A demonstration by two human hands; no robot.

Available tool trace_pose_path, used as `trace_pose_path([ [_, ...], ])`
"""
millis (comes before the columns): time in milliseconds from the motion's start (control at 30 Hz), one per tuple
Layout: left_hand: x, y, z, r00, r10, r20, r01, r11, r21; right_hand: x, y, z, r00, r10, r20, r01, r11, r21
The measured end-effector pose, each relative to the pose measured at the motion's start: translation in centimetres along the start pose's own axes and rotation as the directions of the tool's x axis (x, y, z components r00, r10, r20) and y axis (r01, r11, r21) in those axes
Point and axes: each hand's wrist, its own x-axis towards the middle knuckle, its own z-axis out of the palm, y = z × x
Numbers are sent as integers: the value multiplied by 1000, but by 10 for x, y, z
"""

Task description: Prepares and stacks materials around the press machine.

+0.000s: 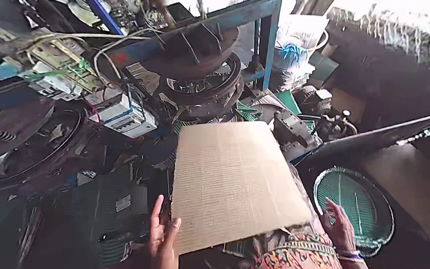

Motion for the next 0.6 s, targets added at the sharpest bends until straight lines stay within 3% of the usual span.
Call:
trace_pose_path([
  [167,15,21,-13,949,-104,299,162,971,-176,77,-111,-65,939,-326,-109,342,916,208],
  [233,19,28,-16,899,-97,426,224,940,-257,109,-134,-79,928,-350,-128,372,880,295],
  [267,19,33,-17,887,-72,455,236,920,-314,125,-155,-103,936,-352,-19,338,879,336],
  [300,19,38,-18,881,-39,472,236,900,-366,142,-160,-111,907,-416,-69,409,828,384],
  [333,19,42,-18,884,-3,467,213,892,-398,159,-172,-124,877,-476,-66,452,772,446],
  [400,29,36,-10,949,88,302,26,935,-354,187,-209,-166,859,-468,210,253,742,621],
  [433,37,24,-5,977,144,154,-102,961,-255,187,-207,-164,883,-451,130,261,702,662],
  [500,43,9,-1,966,249,68,-247,968,-40,181,-199,-142,910,-379,-166,381,611,694],
  [600,30,-6,22,935,329,134,-343,934,97,180,-225,-137,951,-264,-160,297,645,704],
])
